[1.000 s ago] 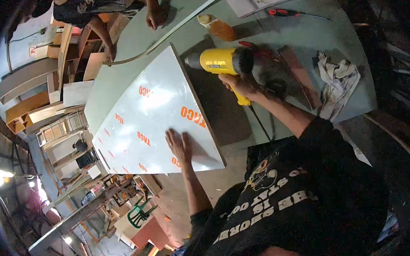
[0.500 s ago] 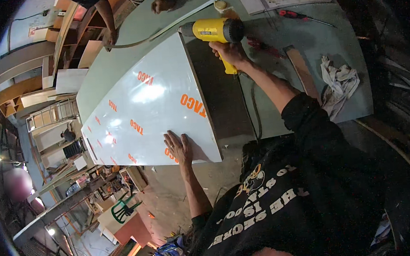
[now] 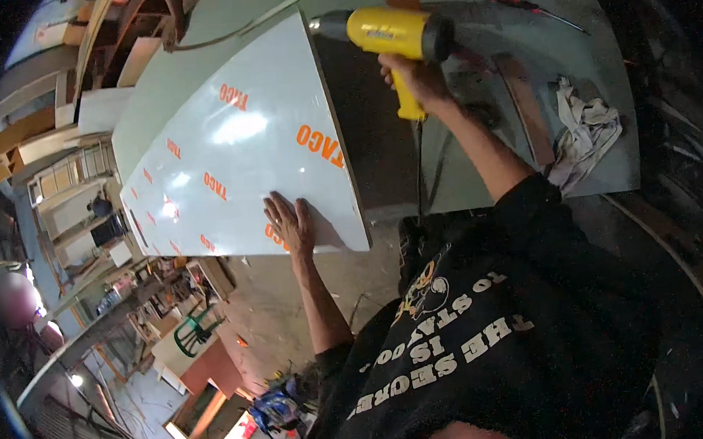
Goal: The person uses a heat gun and a cloth to press edging onto a large laminate panel, trims the edging strip using scissors, and moves the panel with help from another person.
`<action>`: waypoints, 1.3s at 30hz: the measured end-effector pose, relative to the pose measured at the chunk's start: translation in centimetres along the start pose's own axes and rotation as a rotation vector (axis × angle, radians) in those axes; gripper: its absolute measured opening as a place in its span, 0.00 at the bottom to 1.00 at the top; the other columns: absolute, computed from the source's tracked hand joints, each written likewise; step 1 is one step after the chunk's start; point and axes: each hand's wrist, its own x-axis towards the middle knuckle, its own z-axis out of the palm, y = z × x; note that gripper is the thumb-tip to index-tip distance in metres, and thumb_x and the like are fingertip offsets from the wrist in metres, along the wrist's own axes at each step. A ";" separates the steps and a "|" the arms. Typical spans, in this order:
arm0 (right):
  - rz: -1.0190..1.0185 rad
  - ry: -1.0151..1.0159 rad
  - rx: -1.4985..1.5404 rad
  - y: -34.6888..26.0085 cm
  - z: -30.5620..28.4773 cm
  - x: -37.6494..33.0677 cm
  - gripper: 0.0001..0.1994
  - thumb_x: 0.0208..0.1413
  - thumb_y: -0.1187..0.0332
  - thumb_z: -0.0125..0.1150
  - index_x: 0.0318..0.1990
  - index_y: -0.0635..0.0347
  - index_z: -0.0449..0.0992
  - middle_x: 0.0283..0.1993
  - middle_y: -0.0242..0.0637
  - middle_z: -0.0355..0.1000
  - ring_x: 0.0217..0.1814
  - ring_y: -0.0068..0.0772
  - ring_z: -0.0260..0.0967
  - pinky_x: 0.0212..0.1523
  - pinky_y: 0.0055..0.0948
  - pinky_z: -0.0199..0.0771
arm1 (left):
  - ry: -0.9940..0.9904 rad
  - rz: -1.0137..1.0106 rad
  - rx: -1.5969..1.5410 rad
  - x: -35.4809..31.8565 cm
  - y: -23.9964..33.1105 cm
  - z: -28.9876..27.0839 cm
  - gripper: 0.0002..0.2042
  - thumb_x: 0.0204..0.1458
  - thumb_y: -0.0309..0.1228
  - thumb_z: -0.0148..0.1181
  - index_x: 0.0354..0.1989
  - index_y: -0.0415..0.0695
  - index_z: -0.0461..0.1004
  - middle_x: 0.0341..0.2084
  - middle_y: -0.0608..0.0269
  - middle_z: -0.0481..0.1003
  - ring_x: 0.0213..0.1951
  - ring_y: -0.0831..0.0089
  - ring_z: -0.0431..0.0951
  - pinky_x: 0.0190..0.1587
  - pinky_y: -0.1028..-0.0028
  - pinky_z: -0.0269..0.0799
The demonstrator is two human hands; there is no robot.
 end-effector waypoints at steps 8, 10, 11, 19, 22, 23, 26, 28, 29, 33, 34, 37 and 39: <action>0.095 -0.195 -0.105 2.6 -3.1 -4.7 0.15 0.52 0.55 0.61 0.34 0.57 0.74 0.26 0.29 0.70 0.26 0.21 0.68 0.29 0.25 0.69 | -0.067 -0.048 -0.150 -0.2 1.6 -2.7 0.37 0.56 0.51 0.50 0.69 0.43 0.47 0.68 0.44 0.42 0.69 0.45 0.39 0.68 0.55 0.36; 0.070 -0.210 -0.111 3.0 -3.2 -7.1 0.14 0.53 0.55 0.60 0.33 0.57 0.73 0.24 0.29 0.69 0.26 0.21 0.67 0.28 0.26 0.69 | -0.084 0.001 -0.175 -0.4 1.6 -4.0 0.37 0.56 0.50 0.52 0.69 0.43 0.47 0.68 0.44 0.42 0.69 0.46 0.39 0.68 0.56 0.37; 0.077 -0.218 -0.118 3.2 -3.5 -8.3 0.14 0.53 0.55 0.60 0.33 0.57 0.73 0.24 0.29 0.69 0.26 0.21 0.67 0.28 0.26 0.69 | -0.100 0.067 -0.198 -0.3 1.5 -4.4 0.38 0.55 0.49 0.54 0.69 0.43 0.48 0.69 0.44 0.42 0.69 0.46 0.40 0.68 0.56 0.38; 0.222 -0.212 -0.051 5.3 -4.4 -16.2 0.11 0.53 0.60 0.60 0.33 0.59 0.73 0.24 0.32 0.69 0.24 0.23 0.67 0.27 0.26 0.69 | -0.157 0.072 -0.266 -0.8 0.5 -5.2 0.38 0.53 0.48 0.57 0.69 0.47 0.48 0.69 0.44 0.41 0.70 0.49 0.38 0.68 0.55 0.42; 0.245 -0.212 -0.069 5.8 -4.3 -18.9 0.12 0.53 0.61 0.60 0.35 0.60 0.73 0.24 0.32 0.69 0.24 0.23 0.67 0.27 0.26 0.69 | -0.139 0.085 -0.276 -1.1 0.3 -5.0 0.38 0.53 0.51 0.56 0.69 0.47 0.50 0.69 0.47 0.42 0.70 0.49 0.38 0.68 0.54 0.43; 0.264 -0.192 -0.065 5.7 -4.1 -19.7 0.12 0.53 0.60 0.60 0.34 0.60 0.73 0.25 0.32 0.69 0.25 0.22 0.67 0.28 0.26 0.69 | -0.126 0.088 -0.277 -1.1 0.1 -4.7 0.38 0.53 0.51 0.56 0.68 0.47 0.50 0.69 0.47 0.43 0.70 0.50 0.38 0.68 0.54 0.43; 0.330 -0.253 -0.055 7.1 -5.7 -21.7 0.12 0.53 0.61 0.59 0.35 0.61 0.72 0.25 0.33 0.68 0.24 0.24 0.66 0.26 0.26 0.68 | -0.093 0.122 -0.268 -0.9 -0.6 -4.1 0.39 0.52 0.54 0.55 0.68 0.48 0.50 0.69 0.47 0.43 0.70 0.50 0.38 0.68 0.55 0.42; 0.353 -0.318 -0.066 7.3 -5.9 -22.9 0.12 0.53 0.61 0.59 0.35 0.61 0.72 0.25 0.33 0.68 0.24 0.24 0.66 0.26 0.26 0.68 | -0.038 0.173 -0.237 -0.8 -0.9 -3.8 0.39 0.52 0.55 0.55 0.69 0.50 0.50 0.69 0.48 0.43 0.70 0.50 0.39 0.68 0.54 0.41; 0.337 -0.314 -0.078 7.2 -5.6 -23.4 0.12 0.53 0.61 0.59 0.35 0.61 0.72 0.24 0.33 0.68 0.23 0.24 0.66 0.26 0.26 0.67 | -0.037 0.174 -0.248 -1.0 -1.1 -3.7 0.39 0.52 0.55 0.55 0.69 0.50 0.50 0.69 0.48 0.43 0.70 0.50 0.39 0.68 0.54 0.41; 0.187 -0.249 -0.113 7.6 -5.1 -22.4 0.12 0.53 0.60 0.58 0.33 0.61 0.73 0.23 0.34 0.67 0.22 0.25 0.65 0.25 0.27 0.67 | -0.036 0.171 -0.270 -0.9 -1.3 -3.6 0.38 0.53 0.54 0.54 0.69 0.52 0.50 0.69 0.48 0.44 0.70 0.49 0.39 0.68 0.53 0.39; 0.190 -0.260 -0.121 7.1 -4.6 -21.0 0.12 0.53 0.60 0.59 0.31 0.61 0.73 0.23 0.34 0.67 0.22 0.24 0.65 0.25 0.26 0.66 | -0.033 0.184 -0.246 -0.8 -1.7 -3.5 0.38 0.53 0.54 0.54 0.69 0.51 0.50 0.69 0.48 0.44 0.70 0.49 0.39 0.68 0.53 0.40; 0.160 -0.164 -0.124 6.7 -4.2 -18.3 0.13 0.54 0.58 0.57 0.27 0.58 0.72 0.23 0.32 0.68 0.22 0.24 0.65 0.24 0.25 0.66 | -0.058 0.214 -0.234 -0.8 -1.6 -3.6 0.38 0.53 0.53 0.54 0.69 0.50 0.50 0.69 0.48 0.44 0.70 0.48 0.39 0.68 0.53 0.41; 0.159 -0.210 -0.132 6.1 -4.6 -19.3 0.12 0.53 0.60 0.59 0.33 0.61 0.73 0.23 0.34 0.69 0.22 0.24 0.66 0.25 0.25 0.67 | -0.077 0.226 -0.242 -0.6 -1.5 -4.2 0.38 0.53 0.53 0.54 0.69 0.50 0.49 0.69 0.48 0.44 0.69 0.48 0.39 0.68 0.53 0.41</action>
